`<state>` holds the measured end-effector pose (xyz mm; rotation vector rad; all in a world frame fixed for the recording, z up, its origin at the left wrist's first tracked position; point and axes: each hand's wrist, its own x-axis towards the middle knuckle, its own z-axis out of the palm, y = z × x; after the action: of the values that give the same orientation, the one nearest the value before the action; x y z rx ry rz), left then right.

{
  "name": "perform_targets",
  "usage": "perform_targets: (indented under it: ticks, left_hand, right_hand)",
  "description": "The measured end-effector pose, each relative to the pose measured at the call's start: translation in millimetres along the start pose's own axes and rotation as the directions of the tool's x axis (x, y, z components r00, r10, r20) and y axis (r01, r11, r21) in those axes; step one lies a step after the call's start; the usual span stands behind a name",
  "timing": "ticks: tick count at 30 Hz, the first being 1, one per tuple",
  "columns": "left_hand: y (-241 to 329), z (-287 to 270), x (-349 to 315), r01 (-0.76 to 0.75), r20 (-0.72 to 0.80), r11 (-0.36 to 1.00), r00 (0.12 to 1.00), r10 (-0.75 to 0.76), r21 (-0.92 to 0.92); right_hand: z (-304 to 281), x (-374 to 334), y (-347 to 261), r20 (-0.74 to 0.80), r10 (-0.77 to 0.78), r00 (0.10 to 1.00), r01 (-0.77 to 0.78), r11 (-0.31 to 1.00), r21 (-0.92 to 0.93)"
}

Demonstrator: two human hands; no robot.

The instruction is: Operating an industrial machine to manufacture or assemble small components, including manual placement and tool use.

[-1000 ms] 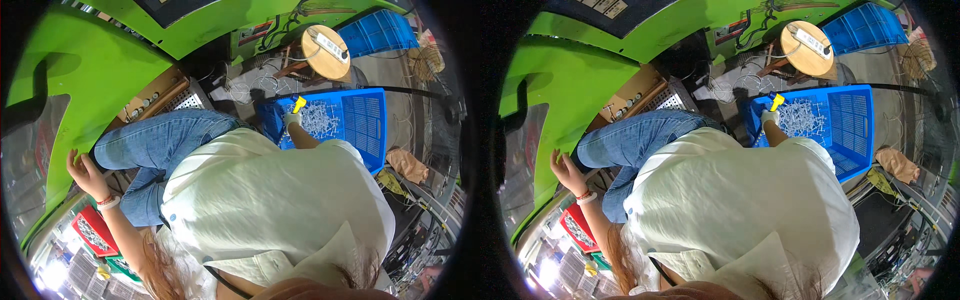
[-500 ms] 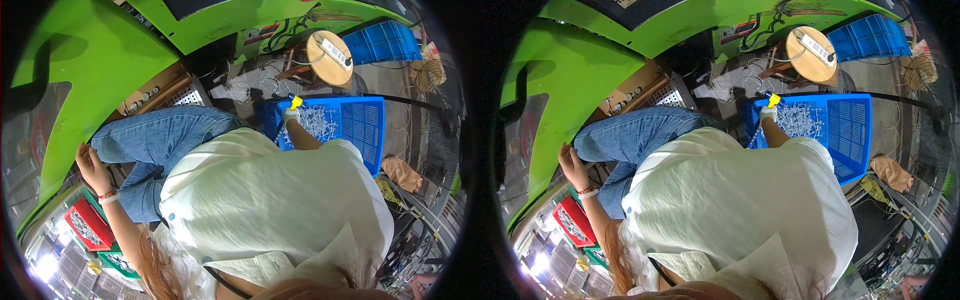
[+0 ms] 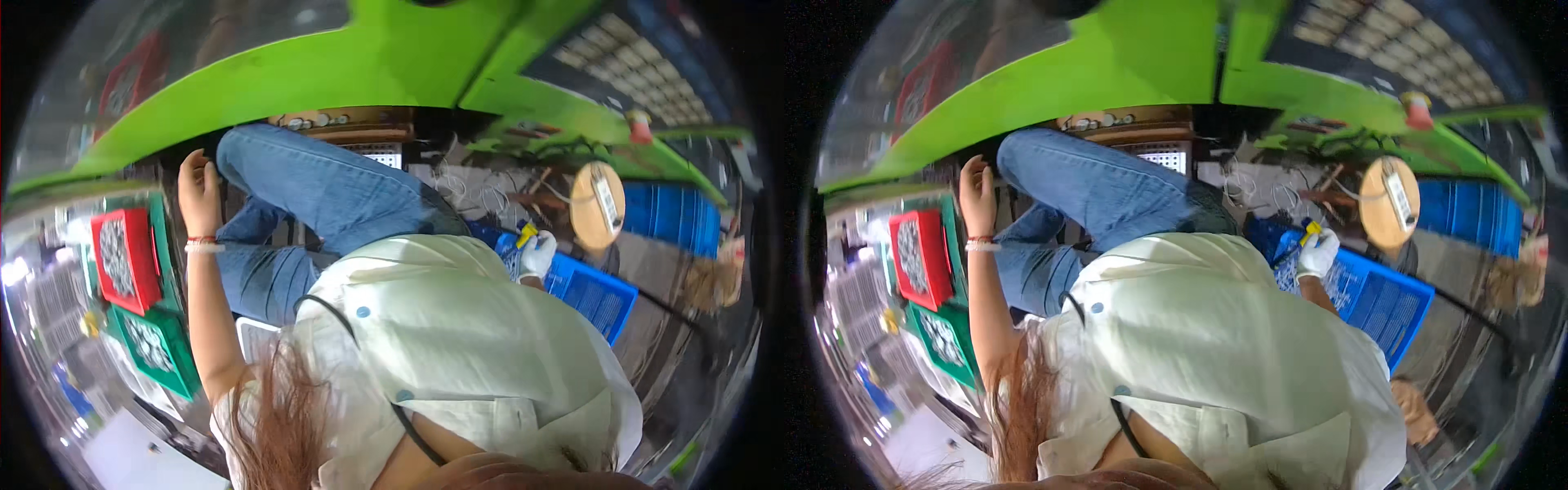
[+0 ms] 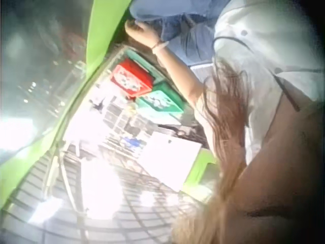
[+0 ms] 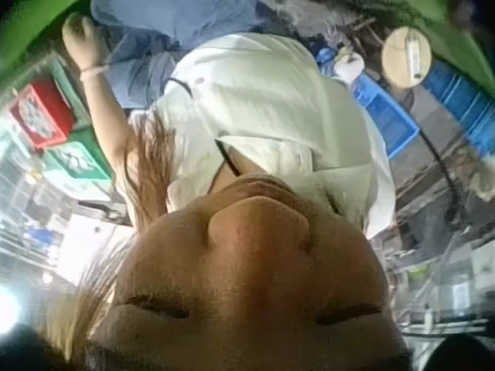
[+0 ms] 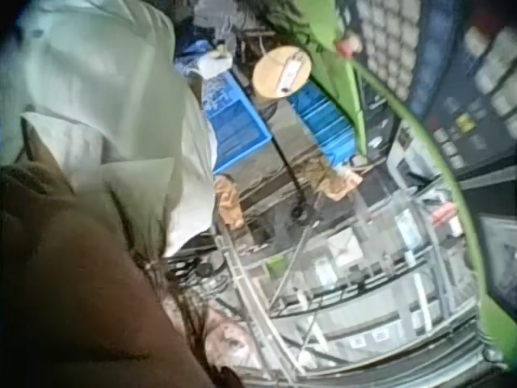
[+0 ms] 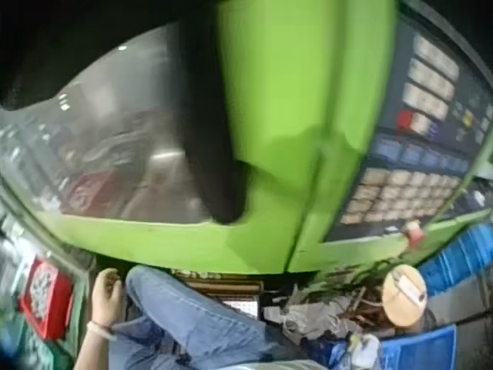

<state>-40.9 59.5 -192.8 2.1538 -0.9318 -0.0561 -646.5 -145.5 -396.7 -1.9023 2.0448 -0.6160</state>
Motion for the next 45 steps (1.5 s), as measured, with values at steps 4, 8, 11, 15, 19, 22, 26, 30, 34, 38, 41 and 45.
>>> perform_targets:
  ticks: [4,8,11,15,19,22,26,30,34,38,41,45]
  left_hand:
    - [-67,-7,-17,0.094,-0.059,0.996,0.994,-0.094,0.0]
    - [-138,-5,-61,0.267,-0.108,0.961,0.96,-0.259,0.069]
    - [-178,-3,-83,0.332,-0.116,0.929,0.942,-0.315,0.167]
    - [-195,17,-81,0.297,0.055,0.902,0.943,-0.33,0.314]
    - [-177,63,-68,0.096,0.219,0.908,0.955,-0.2,0.407]
    - [-165,82,-61,0.031,0.282,0.916,0.947,-0.156,0.401]
    - [-164,86,-63,0.163,0.192,0.9,0.947,-0.258,0.403]
    - [-177,77,-75,0.131,0.219,0.938,0.953,-0.209,0.322]
    - [-194,75,-79,0.088,0.272,0.929,0.942,-0.194,0.36]
    - [-205,75,-76,0.077,0.297,0.948,0.939,-0.173,0.308]
    - [-203,75,-77,0.058,0.299,0.954,0.942,-0.149,0.294]
    - [-192,69,-78,0.04,0.313,0.932,0.936,-0.16,0.359]
  right_hand:
    - [48,30,-79,0.166,-0.222,0.961,0.203,0.972,0.122]
    - [54,50,-99,0.739,0.23,0.633,0.133,0.909,-0.396]
    - [51,31,-66,0.657,0.284,0.698,0.058,0.892,-0.448]
    - [75,-11,-5,0.493,0.439,0.751,-0.178,0.854,-0.489]
    - [82,-1,39,0.385,0.502,0.774,-0.313,0.833,-0.457]
    - [75,25,48,0.345,0.335,0.877,-0.198,0.905,-0.376]
    - [70,31,48,0.345,0.367,0.864,-0.274,0.917,-0.29]
    - [57,-3,53,0.174,0.596,0.784,-0.558,0.8,-0.22]
    - [42,-24,54,0.113,0.581,0.806,-0.543,0.801,-0.252]
    - [53,-24,43,0.147,0.535,0.832,-0.5,0.838,-0.219]
    - [69,-20,43,0.09,0.578,0.811,-0.57,0.815,-0.106]
    - [69,11,63,-0.179,0.54,0.823,-0.551,0.834,-0.017]
